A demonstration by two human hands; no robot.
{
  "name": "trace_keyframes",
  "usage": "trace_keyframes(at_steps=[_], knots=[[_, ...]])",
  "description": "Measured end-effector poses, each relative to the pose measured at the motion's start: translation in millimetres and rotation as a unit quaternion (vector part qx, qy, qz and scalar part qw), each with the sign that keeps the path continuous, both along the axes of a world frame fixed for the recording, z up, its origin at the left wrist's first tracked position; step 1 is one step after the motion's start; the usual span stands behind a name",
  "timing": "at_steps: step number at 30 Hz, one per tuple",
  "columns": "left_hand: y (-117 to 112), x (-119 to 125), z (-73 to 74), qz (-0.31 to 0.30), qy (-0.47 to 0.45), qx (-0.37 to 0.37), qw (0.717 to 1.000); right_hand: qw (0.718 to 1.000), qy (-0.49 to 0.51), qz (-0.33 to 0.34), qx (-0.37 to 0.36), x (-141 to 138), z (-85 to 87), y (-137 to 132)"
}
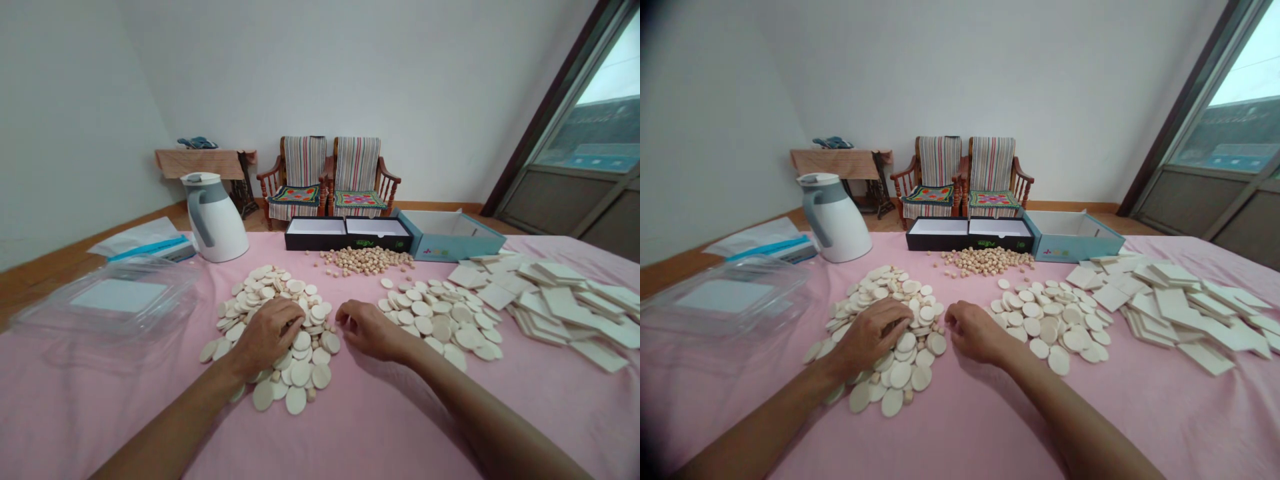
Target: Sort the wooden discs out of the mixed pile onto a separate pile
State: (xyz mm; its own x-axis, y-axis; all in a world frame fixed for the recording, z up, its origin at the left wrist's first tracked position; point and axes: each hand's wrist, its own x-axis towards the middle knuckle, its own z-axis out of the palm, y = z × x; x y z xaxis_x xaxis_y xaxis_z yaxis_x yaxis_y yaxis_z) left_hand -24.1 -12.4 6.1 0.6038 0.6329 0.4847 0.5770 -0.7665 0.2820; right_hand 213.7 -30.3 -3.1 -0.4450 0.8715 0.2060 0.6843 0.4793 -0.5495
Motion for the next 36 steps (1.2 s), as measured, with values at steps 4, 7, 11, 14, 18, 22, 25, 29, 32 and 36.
trace_keyframes(at_steps=[4, 7, 11, 14, 18, 22, 25, 29, 32, 36], knots=[[0.0, 0.3, 0.4, -0.002, 0.003, -0.001, 1.000, 1.000, -0.019, -0.004, 0.000, -14.8, -1.8, -4.6], [0.9, -0.1, -0.4, -0.005, -0.001, 0.003, 1.000, 0.999, -0.039, -0.004, -0.002, -18.8, -0.3, -5.5], [1.0, -0.4, -0.6, -0.008, -0.005, 0.002, 1.000, 0.995, -0.057, -0.073, 0.031, -3.8, 1.2, 4.2], [0.8, -0.2, -0.2, -0.008, -0.010, 0.002, 1.000, 0.983, -0.066, -0.160, 0.060, 24.2, 2.7, 23.3], [1.4, -0.6, -1.2, -0.009, -0.011, 0.004, 1.000, 0.939, -0.072, -0.308, 0.132, 70.7, 9.4, 48.1], [2.1, -1.2, -2.3, -0.009, -0.008, 0.001, 1.000, 0.908, -0.135, -0.381, 0.107, 112.4, 15.9, 56.8], [2.1, -0.8, -2.0, -0.010, -0.005, -0.001, 1.000, 0.890, -0.221, -0.397, 0.028, 132.8, 16.0, 58.9], [2.2, 0.0, -1.2, -0.009, -0.009, 0.009, 1.000, 0.878, -0.303, -0.371, -0.019, 141.9, 14.1, 64.5], [2.3, 0.2, -0.8, -0.010, -0.008, 0.008, 1.000, 0.879, -0.321, -0.352, -0.026, 141.1, 14.9, 68.9], [2.2, -0.1, -0.7, -0.007, -0.006, 0.005, 1.000, 0.881, -0.316, -0.349, -0.040, 139.5, 17.6, 71.1]])
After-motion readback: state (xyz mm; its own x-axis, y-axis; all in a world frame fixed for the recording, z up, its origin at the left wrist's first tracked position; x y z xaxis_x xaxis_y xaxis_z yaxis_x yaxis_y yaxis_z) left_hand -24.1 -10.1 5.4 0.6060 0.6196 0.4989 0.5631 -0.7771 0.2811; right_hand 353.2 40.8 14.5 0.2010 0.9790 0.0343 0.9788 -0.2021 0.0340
